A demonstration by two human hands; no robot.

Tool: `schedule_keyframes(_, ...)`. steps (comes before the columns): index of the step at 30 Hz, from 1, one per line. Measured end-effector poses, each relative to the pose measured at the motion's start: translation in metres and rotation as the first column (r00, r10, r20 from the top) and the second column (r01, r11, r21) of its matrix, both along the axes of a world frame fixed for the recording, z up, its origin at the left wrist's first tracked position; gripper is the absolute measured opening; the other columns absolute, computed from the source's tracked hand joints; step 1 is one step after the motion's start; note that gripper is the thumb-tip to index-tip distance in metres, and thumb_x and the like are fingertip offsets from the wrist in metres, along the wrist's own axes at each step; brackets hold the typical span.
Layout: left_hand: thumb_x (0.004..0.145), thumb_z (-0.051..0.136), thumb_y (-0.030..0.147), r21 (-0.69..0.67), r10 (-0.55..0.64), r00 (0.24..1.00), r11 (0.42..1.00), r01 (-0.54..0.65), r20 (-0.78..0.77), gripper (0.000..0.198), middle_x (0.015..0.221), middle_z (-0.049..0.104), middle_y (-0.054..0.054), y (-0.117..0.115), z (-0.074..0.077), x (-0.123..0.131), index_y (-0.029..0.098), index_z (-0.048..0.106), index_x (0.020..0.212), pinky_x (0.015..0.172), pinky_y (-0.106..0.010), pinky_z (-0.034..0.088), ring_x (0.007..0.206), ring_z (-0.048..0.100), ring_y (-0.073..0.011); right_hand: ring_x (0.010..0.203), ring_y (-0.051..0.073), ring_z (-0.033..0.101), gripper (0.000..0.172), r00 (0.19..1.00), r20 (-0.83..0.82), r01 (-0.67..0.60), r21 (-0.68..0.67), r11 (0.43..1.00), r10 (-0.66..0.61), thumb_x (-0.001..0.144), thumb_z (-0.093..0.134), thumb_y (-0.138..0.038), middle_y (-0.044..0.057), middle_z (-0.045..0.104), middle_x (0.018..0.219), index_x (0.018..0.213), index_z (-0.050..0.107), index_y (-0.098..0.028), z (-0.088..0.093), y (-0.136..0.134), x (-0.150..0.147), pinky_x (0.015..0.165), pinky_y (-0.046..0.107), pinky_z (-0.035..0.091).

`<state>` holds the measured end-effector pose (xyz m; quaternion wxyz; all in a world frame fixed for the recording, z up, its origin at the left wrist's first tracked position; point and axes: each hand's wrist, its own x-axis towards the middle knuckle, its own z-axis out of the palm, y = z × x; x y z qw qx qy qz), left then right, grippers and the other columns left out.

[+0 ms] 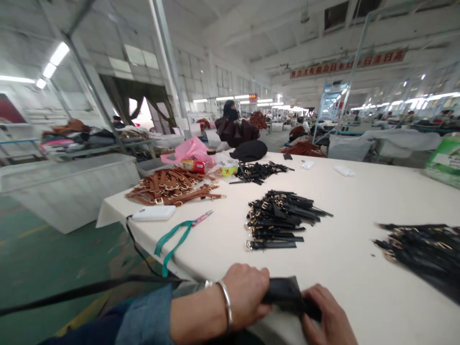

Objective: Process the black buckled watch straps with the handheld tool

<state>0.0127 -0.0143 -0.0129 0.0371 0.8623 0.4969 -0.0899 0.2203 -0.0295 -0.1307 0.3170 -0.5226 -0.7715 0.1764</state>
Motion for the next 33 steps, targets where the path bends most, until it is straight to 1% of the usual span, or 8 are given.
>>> schedule_keyframes(4, 0.076, 0.046, 0.043, -0.023, 0.06, 0.998, 0.998, -0.06, -0.019, 0.031, 0.082, 0.066, -0.014, 0.009, 0.015, -0.025, 0.017, 0.053, 0.091, 0.065, -0.04, 0.048, 0.078, 0.063, -0.0302, 0.079, 0.019, 0.05, 0.017, 0.999, 0.0, 0.045, -0.054, 0.998, -0.045, 0.066, 0.049, -0.012, 0.004, 0.054, 0.08, 0.08, 0.056, -0.019, 0.017, -0.005, -0.004, 0.072, 0.031, 0.041)
schedule_keyframes(6, 0.076, 0.044, 0.047, -0.008, 0.123, 0.99, 0.992, -0.124, -0.066, 0.034, 0.081, 0.066, -0.013, 0.013, 0.014, -0.041, 0.018, 0.053, 0.09, 0.065, -0.039, 0.047, 0.076, 0.062, -0.0295, 0.077, 0.018, 0.049, 0.017, 0.998, -0.006, 0.059, -0.064, 0.996, -0.059, 0.065, 0.05, -0.01, 0.003, 0.053, 0.078, 0.078, 0.056, -0.019, 0.02, -0.005, -0.005, 0.071, 0.031, 0.04)
schedule_keyframes(11, 0.077, 0.041, 0.054, -0.042, 0.11, 0.99, 0.993, -0.114, -0.086, 0.036, 0.078, 0.065, -0.008, 0.006, 0.008, -0.065, 0.023, 0.052, 0.091, 0.062, -0.037, 0.045, 0.074, 0.062, -0.0278, 0.078, 0.018, 0.047, 0.018, 0.997, -0.012, 0.081, -0.078, 0.994, -0.082, 0.064, 0.05, -0.009, 0.003, 0.052, 0.077, 0.078, 0.056, -0.019, 0.022, -0.006, -0.006, 0.071, 0.03, 0.038)
schedule_keyframes(15, 0.078, 0.039, 0.054, -0.067, 0.083, 0.994, 0.994, -0.088, -0.075, 0.036, 0.078, 0.065, -0.008, 0.001, 0.005, -0.056, 0.022, 0.052, 0.091, 0.062, -0.035, 0.044, 0.073, 0.062, -0.0261, 0.078, 0.018, 0.047, 0.017, 0.997, 0.0, 0.079, -0.094, 0.992, -0.08, 0.066, 0.053, -0.01, 0.003, 0.052, 0.078, 0.079, 0.057, -0.019, 0.024, -0.006, -0.005, 0.072, 0.03, 0.038)
schedule_keyframes(19, 0.078, 0.04, 0.052, -0.069, 0.082, 0.993, 0.994, -0.087, -0.081, 0.035, 0.08, 0.065, -0.009, 0.006, 0.006, -0.045, 0.021, 0.052, 0.09, 0.063, -0.034, 0.044, 0.075, 0.062, -0.0264, 0.078, 0.017, 0.047, 0.011, 0.997, -0.001, 0.075, -0.115, 0.991, -0.076, 0.071, 0.056, -0.018, 0.003, 0.053, 0.078, 0.081, 0.06, -0.02, 0.027, -0.005, -0.005, 0.072, 0.03, 0.038)
schedule_keyframes(26, 0.077, 0.043, 0.051, -0.089, 0.124, 0.992, 0.988, -0.125, -0.01, 0.034, 0.081, 0.065, -0.01, 0.003, 0.009, -0.051, 0.021, 0.054, 0.09, 0.066, -0.038, 0.045, 0.076, 0.061, -0.0277, 0.079, 0.018, 0.05, 0.008, 0.996, -0.01, 0.082, -0.096, 0.992, -0.084, 0.076, 0.054, -0.023, 0.003, 0.054, 0.078, 0.08, 0.061, -0.022, 0.025, -0.006, -0.008, 0.072, 0.03, 0.04)
schedule_keyframes(30, 0.073, 0.049, 0.04, -0.111, 0.147, 0.989, 0.984, -0.142, 0.032, 0.028, 0.085, 0.066, -0.01, -0.007, 0.01, -0.045, 0.021, 0.055, 0.092, 0.071, -0.042, 0.047, 0.08, 0.061, -0.0285, 0.078, 0.017, 0.052, 0.01, 0.999, 0.024, 0.034, -0.087, 0.996, -0.032, 0.077, 0.05, -0.02, 0.003, 0.055, 0.079, 0.081, 0.059, -0.022, 0.015, -0.006, -0.008, 0.069, 0.028, 0.042)
schedule_keyframes(33, 0.067, 0.052, 0.036, -0.128, 0.169, 0.984, 0.979, -0.16, 0.061, 0.03, 0.088, 0.066, -0.012, -0.007, 0.009, -0.031, 0.019, 0.056, 0.092, 0.073, -0.048, 0.047, 0.082, 0.061, -0.0325, 0.079, 0.017, 0.053, 0.009, 0.997, 0.08, 0.007, -0.046, 0.999, -0.003, 0.076, 0.05, -0.02, 0.002, 0.055, 0.08, 0.081, 0.058, -0.021, 0.003, 0.002, -0.006, 0.07, 0.028, 0.043)
